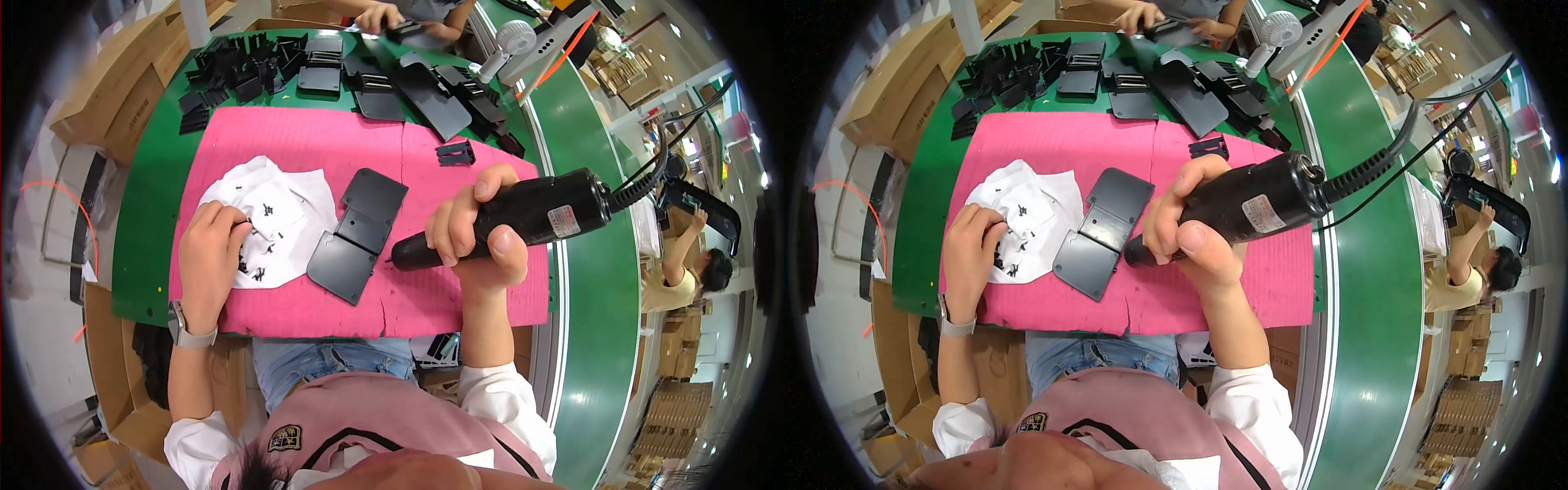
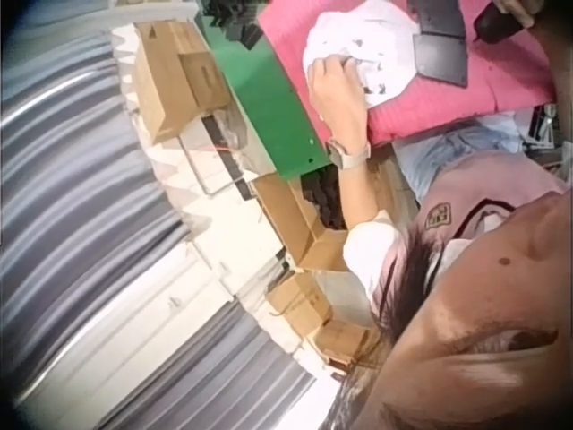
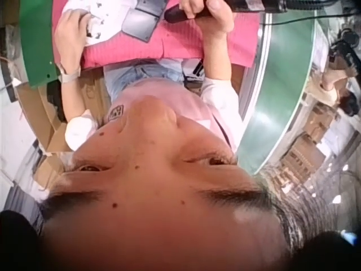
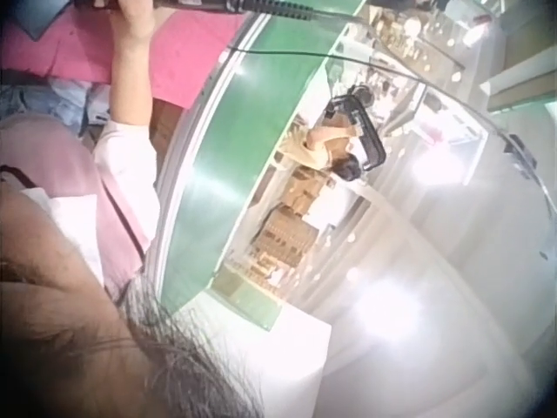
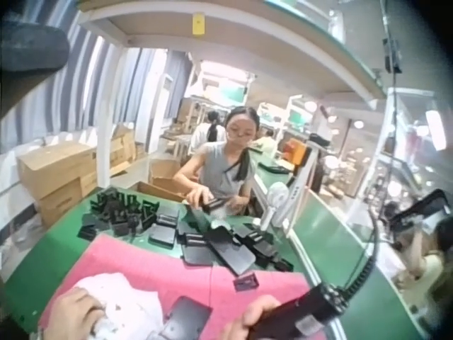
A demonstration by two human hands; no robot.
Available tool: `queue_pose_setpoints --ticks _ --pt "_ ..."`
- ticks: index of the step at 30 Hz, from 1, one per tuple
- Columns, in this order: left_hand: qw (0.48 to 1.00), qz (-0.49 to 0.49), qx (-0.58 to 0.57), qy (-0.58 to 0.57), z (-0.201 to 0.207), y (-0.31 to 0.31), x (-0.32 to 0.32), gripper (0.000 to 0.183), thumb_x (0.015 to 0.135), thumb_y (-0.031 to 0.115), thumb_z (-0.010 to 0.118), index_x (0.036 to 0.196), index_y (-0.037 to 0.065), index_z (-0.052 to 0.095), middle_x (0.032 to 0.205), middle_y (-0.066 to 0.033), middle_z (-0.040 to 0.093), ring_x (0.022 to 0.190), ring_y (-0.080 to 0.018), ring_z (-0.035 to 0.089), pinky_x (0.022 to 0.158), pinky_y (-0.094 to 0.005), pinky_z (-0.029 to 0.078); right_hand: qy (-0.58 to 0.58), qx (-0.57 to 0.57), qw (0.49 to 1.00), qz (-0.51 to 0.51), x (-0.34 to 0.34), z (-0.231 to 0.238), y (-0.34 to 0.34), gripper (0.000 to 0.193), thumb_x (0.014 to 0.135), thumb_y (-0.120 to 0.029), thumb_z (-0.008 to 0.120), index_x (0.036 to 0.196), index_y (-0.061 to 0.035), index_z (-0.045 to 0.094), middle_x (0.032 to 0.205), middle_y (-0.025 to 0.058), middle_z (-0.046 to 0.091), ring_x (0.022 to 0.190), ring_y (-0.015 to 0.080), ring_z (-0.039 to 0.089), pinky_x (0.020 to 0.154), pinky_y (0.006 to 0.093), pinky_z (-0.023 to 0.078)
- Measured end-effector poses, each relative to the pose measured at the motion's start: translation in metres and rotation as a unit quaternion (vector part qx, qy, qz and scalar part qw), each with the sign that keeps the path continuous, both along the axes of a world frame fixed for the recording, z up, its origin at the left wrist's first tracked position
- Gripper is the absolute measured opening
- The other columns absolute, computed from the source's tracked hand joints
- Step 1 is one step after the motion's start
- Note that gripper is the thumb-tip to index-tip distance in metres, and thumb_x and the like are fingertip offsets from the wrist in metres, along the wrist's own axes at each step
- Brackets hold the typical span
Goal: Use an electric screwdriver to fasten small screws into plastic electronic components on a factory assembly line.
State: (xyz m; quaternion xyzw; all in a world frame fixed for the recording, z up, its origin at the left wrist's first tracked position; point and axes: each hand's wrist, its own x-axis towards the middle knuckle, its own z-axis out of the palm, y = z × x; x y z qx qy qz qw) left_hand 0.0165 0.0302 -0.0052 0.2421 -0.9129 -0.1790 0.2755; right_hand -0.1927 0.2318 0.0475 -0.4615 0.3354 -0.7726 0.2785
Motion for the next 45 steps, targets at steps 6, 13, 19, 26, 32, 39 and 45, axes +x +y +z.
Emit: queue_pose_setpoints --ticks 6,13,19,26,32,39,45 --pt "0.998 0.013 -0.047 0.032 0.000 -0.003 -0.003 0.008 0.079 0.005 0.064 0.080 -0.003 0.062 0.076 -0.0130 0.056 0.070 -0.0305 0.056 0.063 -0.0375 0.044 -0.022 -0.006 1.000 0.002 -0.001 -0.001 -0.002 0.040 0.077 -0.032 0.061 0.102 -0.0065 0.041 0.055 0.0017 0.045 0.040 0.0137 0.044 0.048 0.0303 0.042" --pt "0.995 -0.006 0.083 0.056 0.012 0.013 -0.017 0.004 0.076 0.001 0.063 0.079 -0.003 0.063 0.070 -0.0110 0.056 0.059 -0.0217 0.055 0.054 -0.0308 0.043 -0.037 -0.033 0.999 -0.023 0.002 0.004 -0.001 0.042 0.079 -0.037 0.062 0.103 -0.0082 0.043 0.056 0.0014 0.046 0.041 0.0133 0.045 0.050 0.0305 0.043" --pt "0.899 -0.218 0.365 0.102 0.024 0.052 -0.045 0.005 0.073 0.000 0.070 0.074 -0.003 0.065 0.073 -0.0056 0.062 0.060 -0.0077 0.055 0.055 -0.0209 0.043 -0.072 -0.151 0.986 0.026 0.002 0.009 0.003 0.043 0.082 -0.039 0.062 0.107 -0.0103 0.042 0.057 0.0003 0.048 0.042 0.0137 0.047 0.052 0.0314 0.044" --pt "0.798 -0.246 0.541 0.099 0.022 0.072 -0.061 0.011 0.084 0.000 0.061 0.093 -0.005 0.064 0.081 -0.0061 0.064 0.069 -0.0092 0.058 0.063 -0.0211 0.047 -0.086 -0.199 0.976 -0.017 -0.002 0.004 0.014 0.042 0.083 -0.041 0.061 0.106 -0.0120 0.042 0.057 0.0017 0.049 0.043 0.0153 0.048 0.054 0.0342 0.045" --pt "0.771 -0.251 0.579 0.087 0.014 0.071 -0.060 0.011 0.085 0.001 0.061 0.093 -0.006 0.064 0.080 -0.0062 0.064 0.067 -0.0084 0.059 0.062 -0.0206 0.048 -0.094 -0.190 0.977 -0.031 0.000 0.005 0.014 0.040 0.083 -0.041 0.060 0.105 -0.0119 0.042 0.057 0.0017 0.048 0.042 0.0158 0.047 0.053 0.0342 0.044" --pt "0.790 -0.244 0.557 0.072 0.008 0.069 -0.057 0.010 0.082 0.000 0.065 0.090 -0.006 0.065 0.077 -0.0057 0.064 0.064 -0.0076 0.058 0.059 -0.0203 0.047 -0.069 -0.149 0.986 -0.016 0.006 0.007 0.008 0.038 0.084 -0.038 0.059 0.105 -0.0115 0.042 0.057 0.0008 0.047 0.043 0.0140 0.047 0.052 0.0321 0.044" --pt "0.800 -0.237 0.545 0.078 0.005 0.070 -0.053 0.010 0.080 -0.002 0.066 0.089 -0.006 0.065 0.077 -0.0065 0.065 0.064 -0.0076 0.058 0.058 -0.0202 0.047 -0.088 -0.105 0.990 -0.020 0.013 0.006 0.005 0.039 0.082 -0.036 0.060 0.106 -0.0122 0.040 0.058 0.0024 0.047 0.046 0.0155 0.048 0.055 0.0335 0.044"
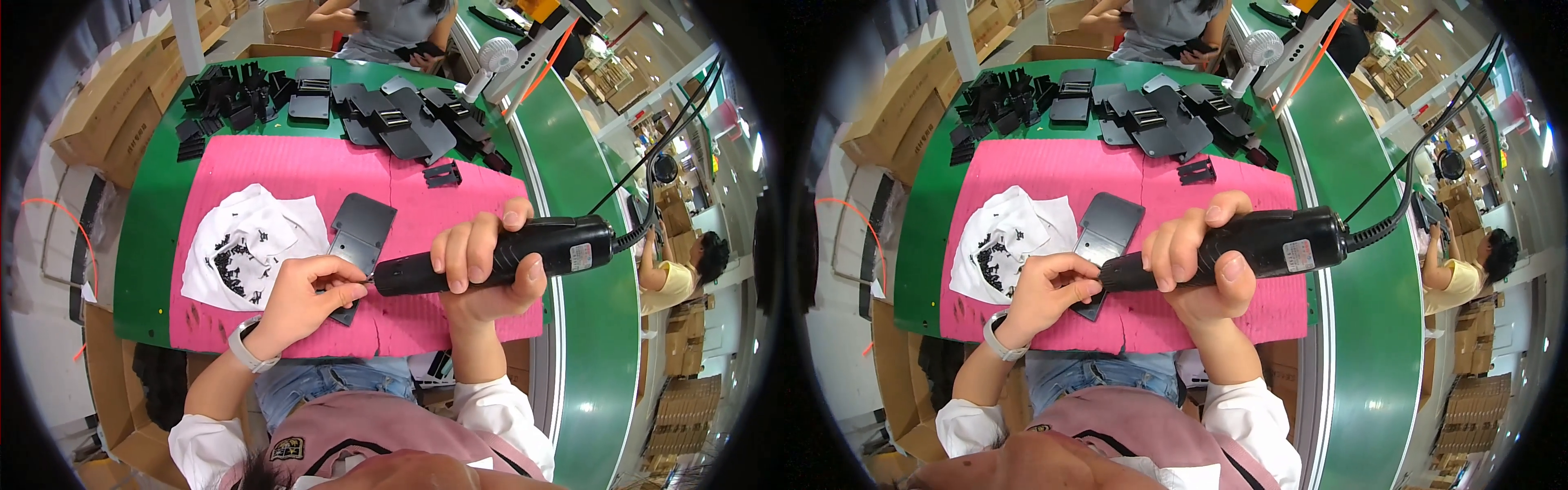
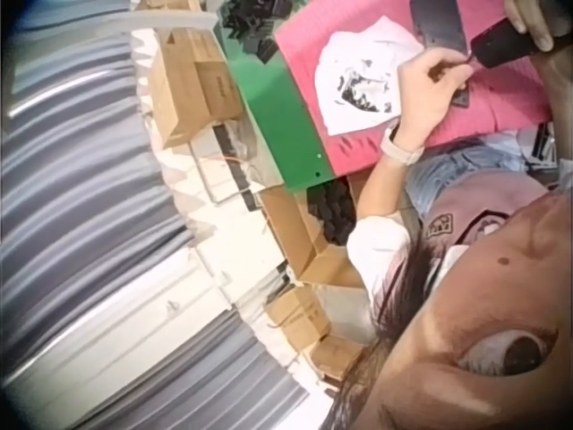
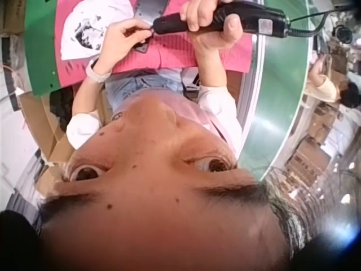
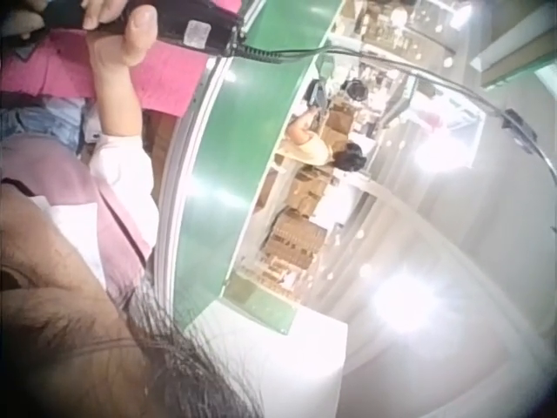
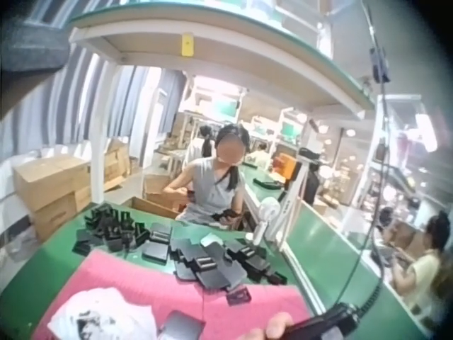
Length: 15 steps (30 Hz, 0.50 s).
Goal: Use an electric screwdriver to fasten small screws into plastic electronic components on a factory assembly line.
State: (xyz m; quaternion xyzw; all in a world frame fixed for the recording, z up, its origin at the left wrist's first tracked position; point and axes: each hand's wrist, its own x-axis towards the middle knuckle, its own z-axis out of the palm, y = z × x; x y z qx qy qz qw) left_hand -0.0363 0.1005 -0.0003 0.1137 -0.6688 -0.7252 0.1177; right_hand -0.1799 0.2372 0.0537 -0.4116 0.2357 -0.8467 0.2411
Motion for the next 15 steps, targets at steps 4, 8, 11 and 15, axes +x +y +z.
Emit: queue_pose_setpoints --ticks 4,8,11,15 --pt "1.000 0.005 0.029 0.003 -0.002 -0.001 0.002 0.010 0.080 -0.001 0.066 0.090 -0.005 0.066 0.075 -0.0052 0.065 0.063 -0.0064 0.058 0.058 -0.0194 0.046 -0.010 -0.028 1.000 -0.007 -0.002 -0.003 0.002 0.038 0.083 -0.037 0.058 0.106 -0.0123 0.041 0.058 0.0020 0.046 0.045 0.0151 0.047 0.054 0.0337 0.043" --pt "0.999 0.005 0.043 -0.003 -0.003 0.001 0.005 0.010 0.080 -0.001 0.066 0.089 -0.005 0.067 0.074 -0.0048 0.064 0.064 -0.0062 0.057 0.058 -0.0195 0.046 -0.014 -0.021 1.000 -0.004 -0.001 -0.005 0.001 0.037 0.084 -0.038 0.056 0.106 -0.0119 0.042 0.058 0.0020 0.046 0.045 0.0151 0.046 0.054 0.0338 0.043" --pt "1.000 0.019 0.000 -0.005 -0.004 0.001 0.005 0.009 0.079 -0.002 0.066 0.088 -0.005 0.066 0.074 -0.0050 0.065 0.064 -0.0068 0.058 0.059 -0.0200 0.047 -0.016 0.004 0.999 -0.039 0.006 0.000 -0.005 0.038 0.086 -0.042 0.056 0.105 -0.0104 0.044 0.057 -0.0002 0.043 0.042 0.0125 0.043 0.052 0.0316 0.040" --pt "0.997 0.040 0.022 0.062 -0.003 -0.004 0.007 0.019 0.075 0.000 0.072 0.093 -0.002 0.065 0.080 -0.0063 0.065 0.070 -0.0080 0.059 0.061 -0.0212 0.047 -0.038 0.002 0.999 -0.026 0.004 0.013 -0.014 0.040 0.088 -0.045 0.052 0.107 -0.0097 0.045 0.059 -0.0009 0.041 0.045 0.0117 0.040 0.054 0.0305 0.039"
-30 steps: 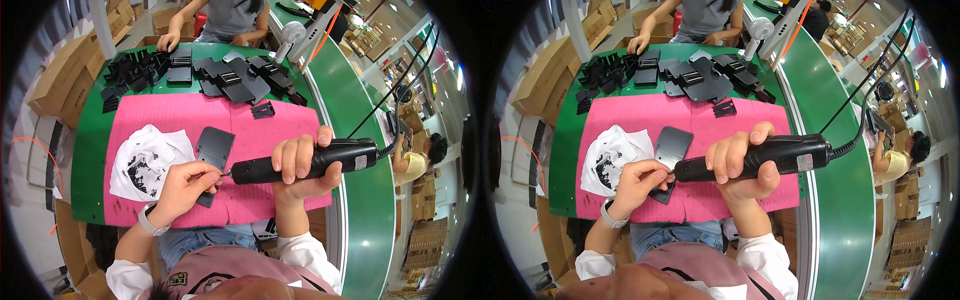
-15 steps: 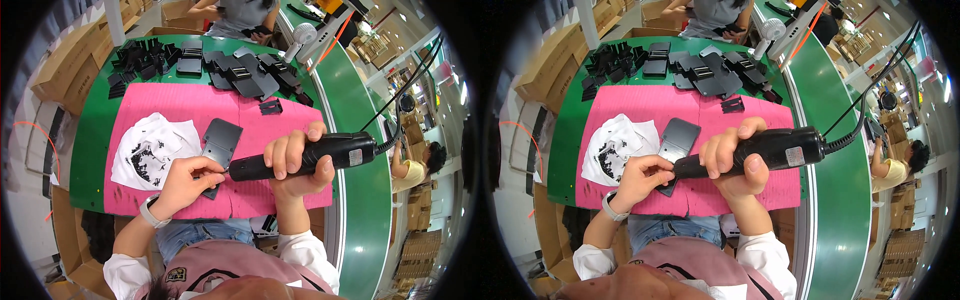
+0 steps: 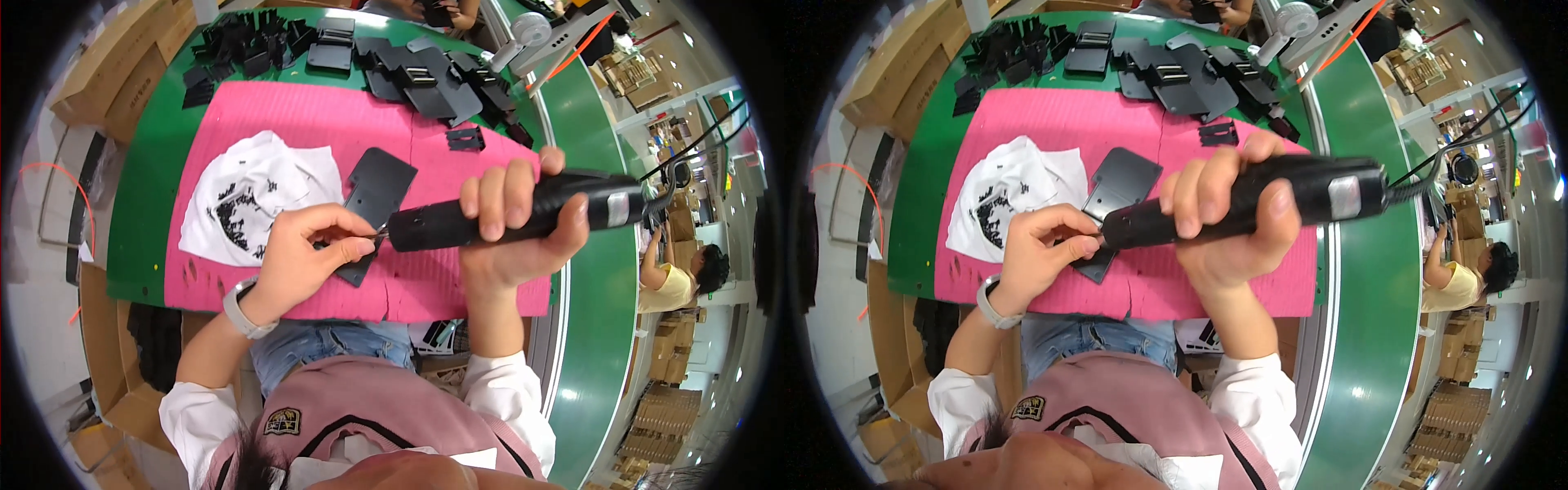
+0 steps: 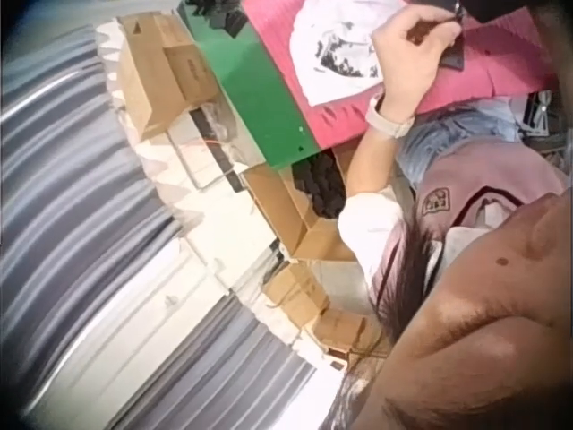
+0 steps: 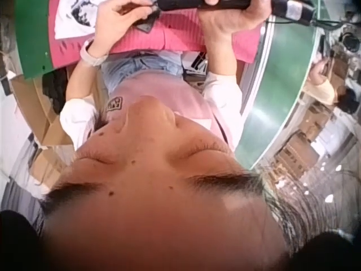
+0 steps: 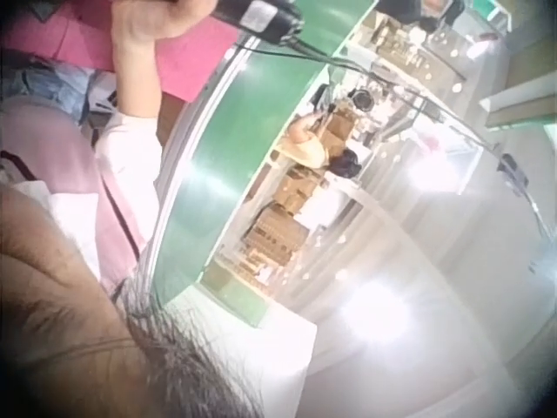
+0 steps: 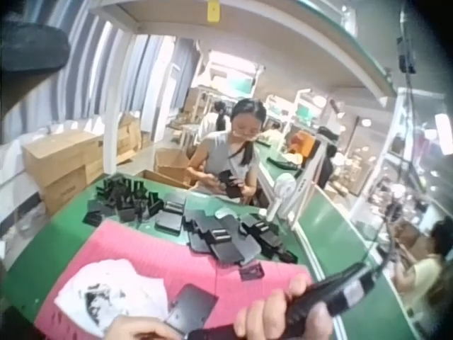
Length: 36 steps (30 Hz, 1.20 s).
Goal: Use an electric screwdriver to fasten small screws into plastic electronic components on a factory assembly line.
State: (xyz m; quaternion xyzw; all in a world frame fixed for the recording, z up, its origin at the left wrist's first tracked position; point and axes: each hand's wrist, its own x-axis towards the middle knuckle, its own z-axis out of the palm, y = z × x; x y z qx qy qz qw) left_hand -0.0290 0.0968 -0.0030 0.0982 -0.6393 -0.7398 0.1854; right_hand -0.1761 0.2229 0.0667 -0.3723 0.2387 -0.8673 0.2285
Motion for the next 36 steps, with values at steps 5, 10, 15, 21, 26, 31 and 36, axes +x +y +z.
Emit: queue_pose_setpoints --ticks 5,10,15,21,26,31,36 --pt "0.971 0.101 -0.218 -0.006 0.016 -0.027 0.000 0.038 0.088 0.028 0.060 0.111 -0.002 0.054 0.083 -0.0078 0.061 0.069 -0.0117 0.054 0.058 -0.0233 0.041 0.116 0.039 0.989 0.084 -0.010 0.005 -0.022 0.039 0.089 -0.039 0.050 0.112 -0.0074 0.044 0.062 0.0022 0.045 0.047 0.0141 0.043 0.055 0.0322 0.040" --pt "0.957 0.012 -0.244 -0.155 0.003 -0.048 -0.011 0.043 0.093 0.032 0.050 0.106 -0.009 0.055 0.063 -0.0197 0.058 0.061 -0.0272 0.060 0.062 -0.0332 0.045 0.217 0.118 0.968 0.034 0.001 0.004 -0.043 0.036 0.085 -0.027 0.058 0.109 -0.0058 0.041 0.060 0.0062 0.047 0.046 0.0158 0.044 0.048 0.0310 0.040" --pt "0.942 -0.037 -0.282 -0.178 -0.005 -0.046 -0.025 0.037 0.090 0.026 0.052 0.105 -0.007 0.056 0.073 -0.0222 0.063 0.076 -0.0360 0.063 0.069 -0.0394 0.047 0.197 0.134 0.971 0.015 0.000 -0.005 -0.051 0.034 0.080 -0.015 0.064 0.104 -0.0019 0.044 0.063 0.0069 0.052 0.047 0.0131 0.048 0.046 0.0263 0.042" --pt "0.953 -0.063 -0.241 -0.174 -0.009 -0.050 -0.033 0.031 0.085 0.020 0.056 0.104 -0.004 0.057 0.067 -0.0164 0.061 0.066 -0.0317 0.061 0.063 -0.0386 0.045 0.187 0.159 0.969 0.042 -0.005 -0.008 -0.059 0.031 0.078 -0.013 0.066 0.097 -0.0016 0.045 0.061 0.0061 0.051 0.047 0.0119 0.048 0.045 0.0255 0.041" --pt "0.956 -0.029 -0.261 -0.134 -0.030 -0.049 -0.035 0.029 0.084 0.019 0.057 0.103 -0.003 0.057 0.062 -0.0150 0.059 0.058 -0.0298 0.058 0.057 -0.0388 0.042 0.275 0.206 0.937 0.067 -0.009 -0.006 -0.072 0.030 0.080 -0.018 0.064 0.092 -0.0038 0.041 0.054 0.0056 0.044 0.041 0.0130 0.041 0.040 0.0264 0.035" --pt "0.951 -0.021 -0.276 -0.138 -0.027 -0.047 -0.034 0.026 0.084 0.017 0.057 0.100 -0.003 0.057 0.061 -0.0156 0.058 0.058 -0.0305 0.058 0.057 -0.0394 0.041 0.252 0.181 0.946 0.096 -0.013 -0.009 -0.076 0.033 0.079 -0.019 0.065 0.094 -0.0023 0.041 0.054 0.0047 0.044 0.040 0.0118 0.039 0.039 0.0254 0.035" --pt "0.952 -0.021 -0.274 -0.139 -0.024 -0.047 -0.033 0.025 0.084 0.017 0.058 0.098 -0.003 0.057 0.061 -0.0156 0.057 0.059 -0.0311 0.057 0.057 -0.0401 0.041 0.239 0.168 0.946 0.139 -0.017 -0.008 -0.074 0.036 0.078 -0.021 0.066 0.096 -0.0020 0.041 0.055 0.0042 0.044 0.040 0.0113 0.039 0.039 0.0248 0.035"
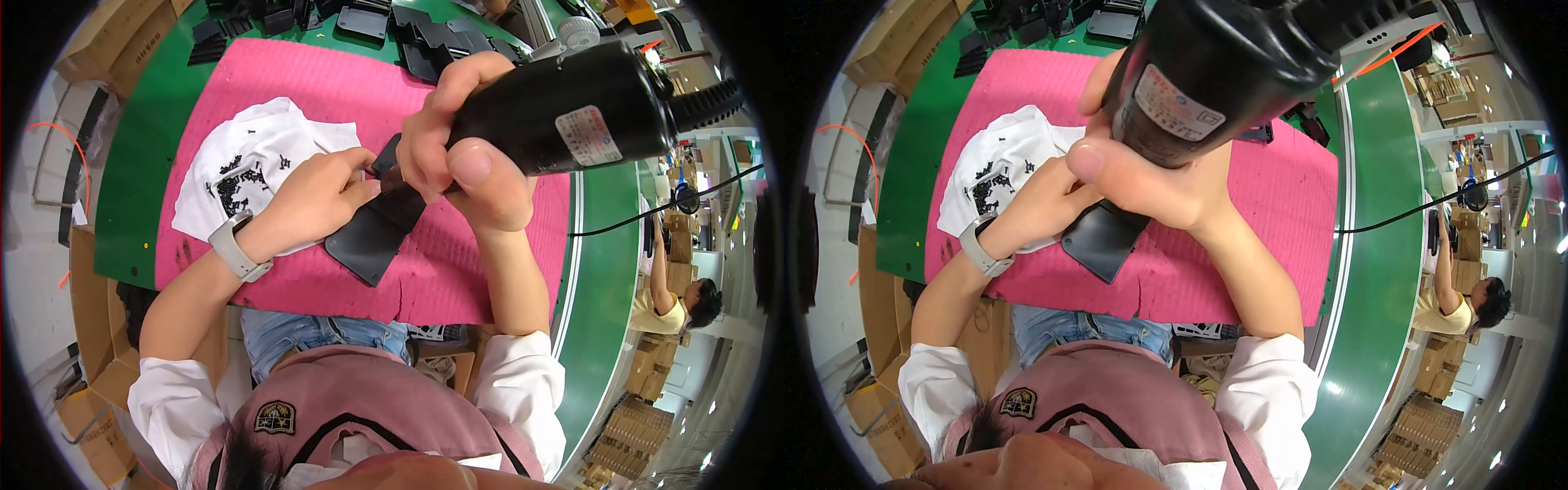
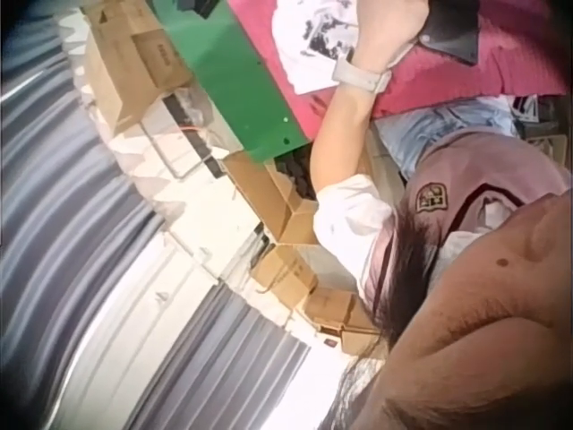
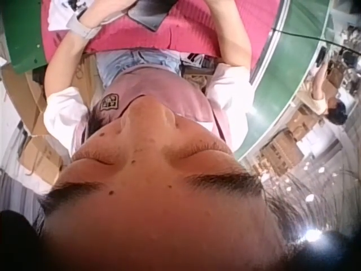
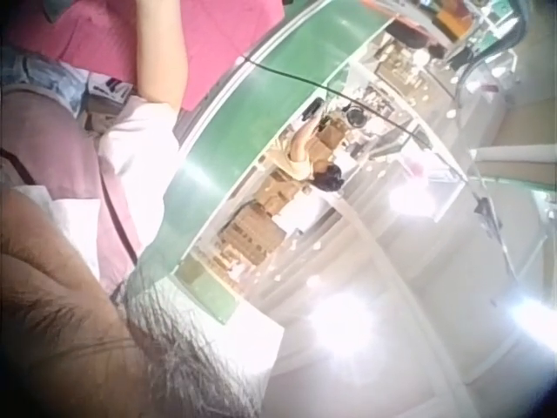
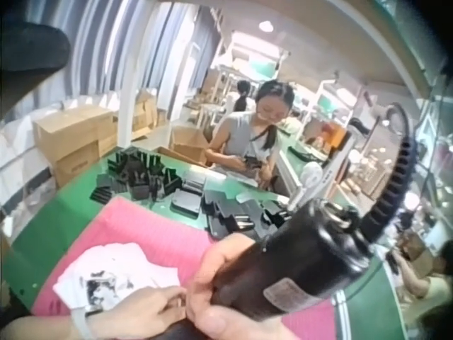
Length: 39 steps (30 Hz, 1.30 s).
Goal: Use an electric screwdriver to fasten small screws into plastic electronic components on a factory assembly line.
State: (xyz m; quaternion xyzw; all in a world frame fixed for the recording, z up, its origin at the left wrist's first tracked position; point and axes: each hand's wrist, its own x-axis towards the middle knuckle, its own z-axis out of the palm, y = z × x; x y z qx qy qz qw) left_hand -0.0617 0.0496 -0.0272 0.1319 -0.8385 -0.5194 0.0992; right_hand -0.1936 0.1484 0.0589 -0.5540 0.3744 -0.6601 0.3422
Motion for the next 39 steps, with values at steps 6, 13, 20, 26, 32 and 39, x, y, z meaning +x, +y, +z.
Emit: queue_pose_setpoints --ticks 6,13,20,26,32,39 --pt "1.000 0.023 0.006 0.011 -0.004 0.002 0.000 0.024 0.084 0.016 0.059 0.098 -0.003 0.057 0.062 -0.0166 0.057 0.059 -0.0313 0.057 0.057 -0.0396 0.041 0.019 0.002 1.000 0.015 -0.001 -0.003 -0.003 0.038 0.077 -0.023 0.067 0.094 -0.0027 0.040 0.054 0.0042 0.045 0.041 0.0113 0.040 0.040 0.0242 0.035" --pt "0.999 0.022 0.031 0.035 -0.005 0.003 0.000 0.022 0.083 0.014 0.059 0.098 -0.003 0.057 0.063 -0.0169 0.057 0.059 -0.0315 0.057 0.057 -0.0388 0.041 -0.001 0.015 1.000 0.012 0.002 -0.002 -0.002 0.040 0.076 -0.024 0.069 0.093 -0.0028 0.040 0.054 0.0045 0.045 0.041 0.0116 0.042 0.040 0.0237 0.035" --pt "0.999 0.019 -0.002 0.039 -0.004 0.003 0.000 0.021 0.083 0.014 0.059 0.097 -0.002 0.058 0.065 -0.0171 0.058 0.060 -0.0316 0.058 0.058 -0.0387 0.041 -0.008 0.019 1.000 -0.001 0.007 -0.001 0.001 0.046 0.073 -0.023 0.072 0.098 -0.0008 0.041 0.053 0.0032 0.045 0.042 0.0109 0.042 0.041 0.0239 0.037" --pt "0.998 0.016 -0.036 0.053 -0.008 0.005 -0.003 0.019 0.082 0.012 0.059 0.096 -0.001 0.058 0.068 -0.0182 0.060 0.065 -0.0353 0.059 0.061 -0.0409 0.044 0.028 0.016 0.999 0.028 0.008 0.002 0.001 0.034 0.073 -0.016 0.070 0.089 -0.0017 0.044 0.058 0.0049 0.050 0.047 0.0113 0.047 0.045 0.0235 0.041" --pt "0.995 0.018 -0.020 0.097 0.001 0.011 -0.002 0.019 0.081 0.012 0.061 0.094 -0.002 0.058 0.056 -0.0132 0.055 0.052 -0.0279 0.056 0.052 -0.0371 0.040 0.002 -0.010 0.998 0.063 0.003 0.011 0.011 0.042 0.076 -0.023 0.071 0.101 -0.0027 0.044 0.059 0.0033 0.050 0.048 0.0116 0.049 0.047 0.0249 0.041" --pt "0.995 -0.027 0.026 0.088 0.031 0.011 0.017 0.028 0.080 0.015 0.061 0.098 -0.006 0.056 0.048 -0.0066 0.047 0.043 -0.0168 0.046 0.047 -0.0325 0.035 0.056 -0.097 0.985 0.131 -0.014 0.060 0.051 0.055 0.076 -0.036 0.072 0.111 -0.0079 0.038 0.055 -0.0028 0.052 0.042 0.0100 0.052 0.040 0.0228 0.040"
